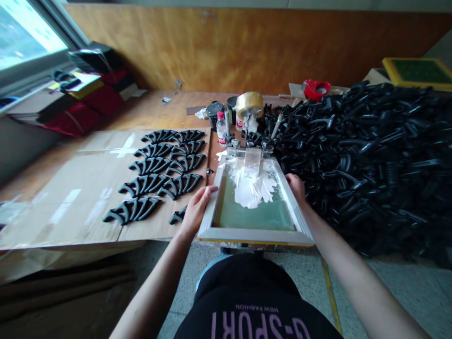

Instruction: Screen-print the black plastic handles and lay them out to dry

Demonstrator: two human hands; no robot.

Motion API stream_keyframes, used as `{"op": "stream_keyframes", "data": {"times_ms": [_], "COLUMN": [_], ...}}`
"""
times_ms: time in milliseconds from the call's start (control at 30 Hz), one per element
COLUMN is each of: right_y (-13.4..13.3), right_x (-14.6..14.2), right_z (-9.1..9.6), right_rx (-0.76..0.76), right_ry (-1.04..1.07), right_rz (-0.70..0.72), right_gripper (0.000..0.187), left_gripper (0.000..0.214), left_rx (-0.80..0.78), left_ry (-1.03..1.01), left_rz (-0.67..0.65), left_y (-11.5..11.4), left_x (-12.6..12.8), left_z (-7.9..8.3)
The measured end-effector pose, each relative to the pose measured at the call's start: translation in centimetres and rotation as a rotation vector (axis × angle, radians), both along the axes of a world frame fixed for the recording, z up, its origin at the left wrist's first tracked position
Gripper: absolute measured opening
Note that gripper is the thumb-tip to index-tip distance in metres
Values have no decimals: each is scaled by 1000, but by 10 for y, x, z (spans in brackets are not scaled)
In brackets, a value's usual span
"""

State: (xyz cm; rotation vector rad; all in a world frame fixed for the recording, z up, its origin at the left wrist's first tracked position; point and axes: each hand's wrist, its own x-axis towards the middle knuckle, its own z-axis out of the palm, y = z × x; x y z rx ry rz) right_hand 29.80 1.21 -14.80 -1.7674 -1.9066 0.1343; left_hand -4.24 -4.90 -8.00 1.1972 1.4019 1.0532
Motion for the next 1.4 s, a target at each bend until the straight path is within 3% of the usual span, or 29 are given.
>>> {"op": "stream_keyframes", "data": {"times_ms": [67, 167, 267, 333, 400, 567, 667, 767, 900, 967, 1033, 1133, 1233, 1300, 1400], "right_y": [16, 35, 34, 18, -5, -39, -36, -44, -60, -51, -28, 20, 61, 75, 68], "right_x": [3, -32, -77, -92, -92, -71, -73, -78, -78, -80, -84, -80, -46, -14, 16], "right_z": [19, 41, 43, 36, 28, 31, 34, 22, 12, 21, 39, 70, 90, 89, 60], "right_rx": [78, 149, -16, -117, -123, -52, -33, 106, 143, 86, 36, -10, -20, -31, -158], "right_ry": [8, -78, -223, -284, -330, -384, -346, -343, -326, -285, -237, -197, -111, -12, 35], "right_rz": [-44, 102, 295, 367, 480, 908, 838, 719, 830, 792, 655, 369, 156, 24, -103], "right_gripper": [35, 49, 31, 13, 5, 11, 6, 16, 15, 9, 16, 48, 51, 42, 37], "left_gripper": [60, 76, 71, 67, 63, 60, 64, 68, 70, 71, 76, 77, 59, 58, 56], "left_rx": [-106, -188, -184, -184, -187, -203, -199, -193, -192, -201, -226, -211, -107, -25, 150], "left_ry": [3, 15, 102, 127, 132, 114, 96, 67, 69, 88, 90, 77, 79, 8, -215], "left_rz": [-37, -40, -13, 3, 19, 51, 48, 30, -5, -25, -54, -55, -7, 23, 53], "left_y": [-11, -13, -8, -6, -5, -7, -8, -8, -8, -7, -6, -4, 3, 12, 38], "left_x": [-3, -1, 1, 1, 0, 0, 1, 1, -1, -2, -4, -7, -5, -1, 10], "left_z": [-34, -80, -105, -111, -114, -113, -110, -110, -112, -107, -92, -52, -6, 19, 46]}}
